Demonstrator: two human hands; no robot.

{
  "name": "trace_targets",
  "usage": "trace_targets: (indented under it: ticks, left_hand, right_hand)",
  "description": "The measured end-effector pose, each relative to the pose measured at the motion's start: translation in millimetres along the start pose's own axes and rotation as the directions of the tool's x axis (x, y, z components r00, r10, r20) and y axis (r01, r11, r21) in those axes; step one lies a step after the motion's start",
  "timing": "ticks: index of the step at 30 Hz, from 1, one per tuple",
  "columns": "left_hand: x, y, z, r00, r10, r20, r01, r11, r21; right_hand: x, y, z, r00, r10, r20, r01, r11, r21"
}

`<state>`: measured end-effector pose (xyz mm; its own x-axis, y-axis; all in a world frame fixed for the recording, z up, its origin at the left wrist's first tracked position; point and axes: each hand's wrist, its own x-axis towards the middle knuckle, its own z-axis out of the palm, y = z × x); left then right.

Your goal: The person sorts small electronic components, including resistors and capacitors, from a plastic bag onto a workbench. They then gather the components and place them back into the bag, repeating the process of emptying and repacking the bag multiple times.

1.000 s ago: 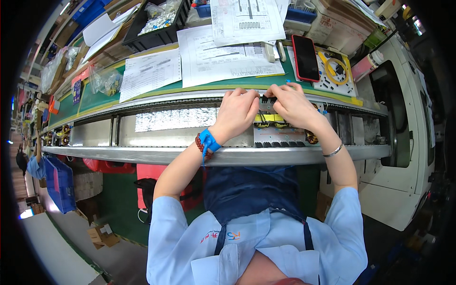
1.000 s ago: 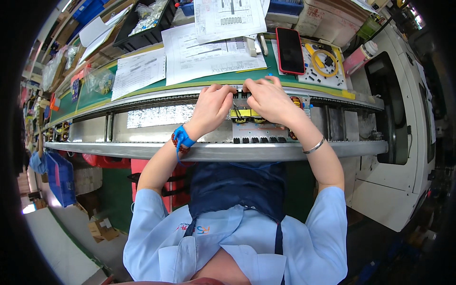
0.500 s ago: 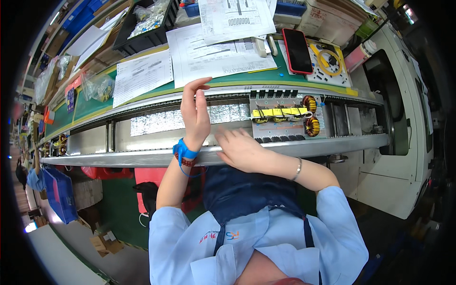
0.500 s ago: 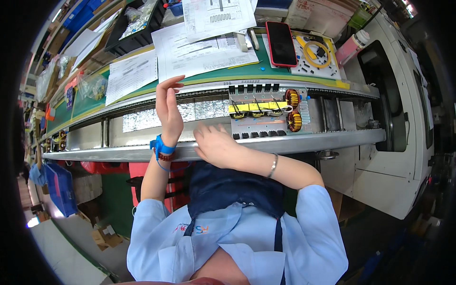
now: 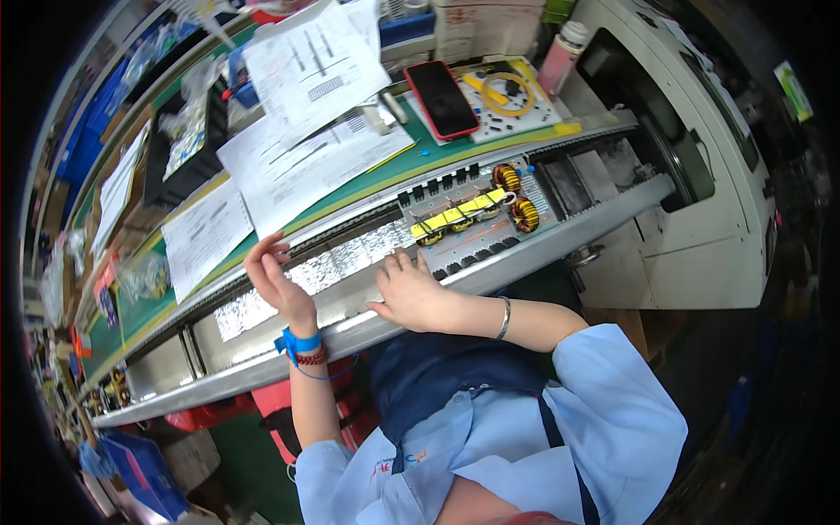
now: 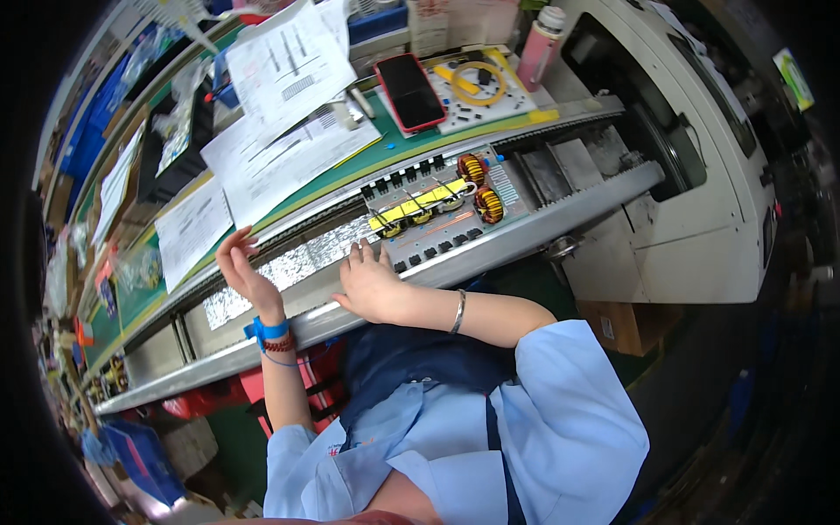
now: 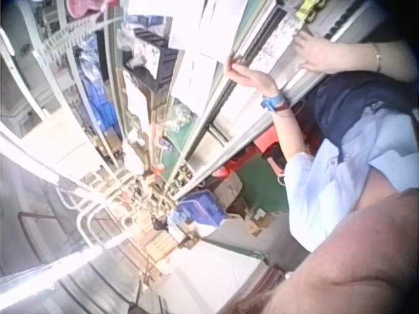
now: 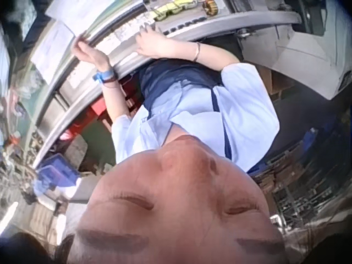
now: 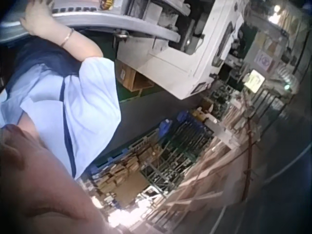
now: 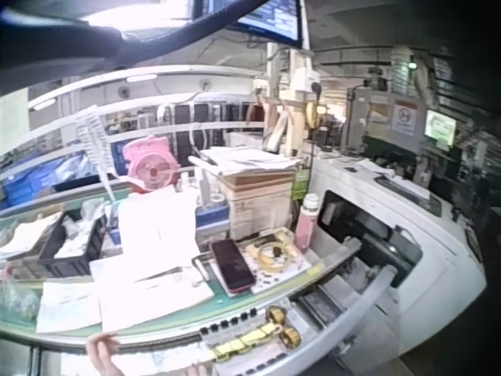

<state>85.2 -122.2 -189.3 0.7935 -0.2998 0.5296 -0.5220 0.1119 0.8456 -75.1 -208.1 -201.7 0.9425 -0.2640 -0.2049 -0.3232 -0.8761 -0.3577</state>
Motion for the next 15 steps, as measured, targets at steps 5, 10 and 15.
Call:
trace_targets:
  ticks: [5, 10, 15]
  left_hand:
    - [-1.8, -0.8, -0.8, 1.0, 0.017, -0.001, -0.017, 0.999, 0.031]
    - [-1.6, -6.2, -2.6, 1.0, -0.01, -0.011, 0.01, 0.999, 0.046]
    - [5.9, 12.0, -9.6, 0.997, -0.073, 0.014, 0.074, 0.996, -0.056]
  right_hand:
    - [-4.2, 26.2, 0.6, 0.995, 0.056, -0.082, -0.056, 0.998, 0.008]
    - [-21.1, 57.8, -33.8, 0.999, 0.023, -0.045, -0.025, 0.999, -0.048]
    - [-43.2, 101.4, -39.7, 0.953, 0.193, -0.234, -0.174, 0.98, 0.099]
